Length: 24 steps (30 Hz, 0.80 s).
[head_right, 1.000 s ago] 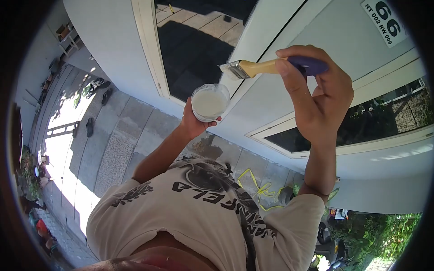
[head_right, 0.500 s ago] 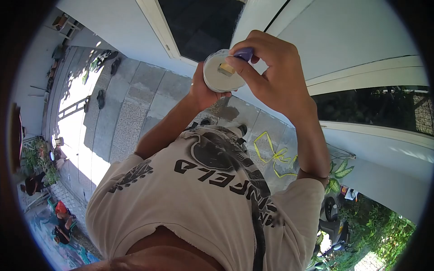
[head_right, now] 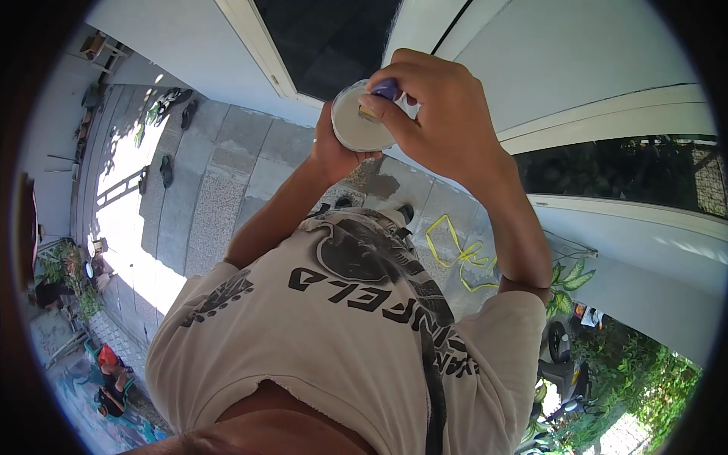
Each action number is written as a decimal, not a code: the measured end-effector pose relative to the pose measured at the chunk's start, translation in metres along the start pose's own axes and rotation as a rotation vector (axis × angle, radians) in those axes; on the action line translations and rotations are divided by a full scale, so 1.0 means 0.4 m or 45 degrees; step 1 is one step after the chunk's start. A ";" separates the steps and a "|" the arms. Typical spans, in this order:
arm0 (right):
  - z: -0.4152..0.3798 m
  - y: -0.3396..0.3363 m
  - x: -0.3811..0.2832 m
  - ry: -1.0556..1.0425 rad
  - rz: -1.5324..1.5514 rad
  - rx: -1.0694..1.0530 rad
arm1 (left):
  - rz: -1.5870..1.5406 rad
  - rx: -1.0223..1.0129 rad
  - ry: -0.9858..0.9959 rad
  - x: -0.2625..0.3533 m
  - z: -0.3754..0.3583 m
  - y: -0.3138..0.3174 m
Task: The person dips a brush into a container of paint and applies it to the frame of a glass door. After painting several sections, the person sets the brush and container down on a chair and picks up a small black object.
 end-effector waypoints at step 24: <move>-0.080 -0.144 0.197 0.595 0.631 0.493 | -0.128 0.045 0.008 0.002 0.022 -0.032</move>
Point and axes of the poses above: each hand's wrist, its own z-axis towards the middle knuckle, its own y-axis out of the palm, x = y × z, the point moved 10 cm from there along z, towards the middle knuckle, and after that the axes turned 2 degrees about y, right-handed, at the moved point
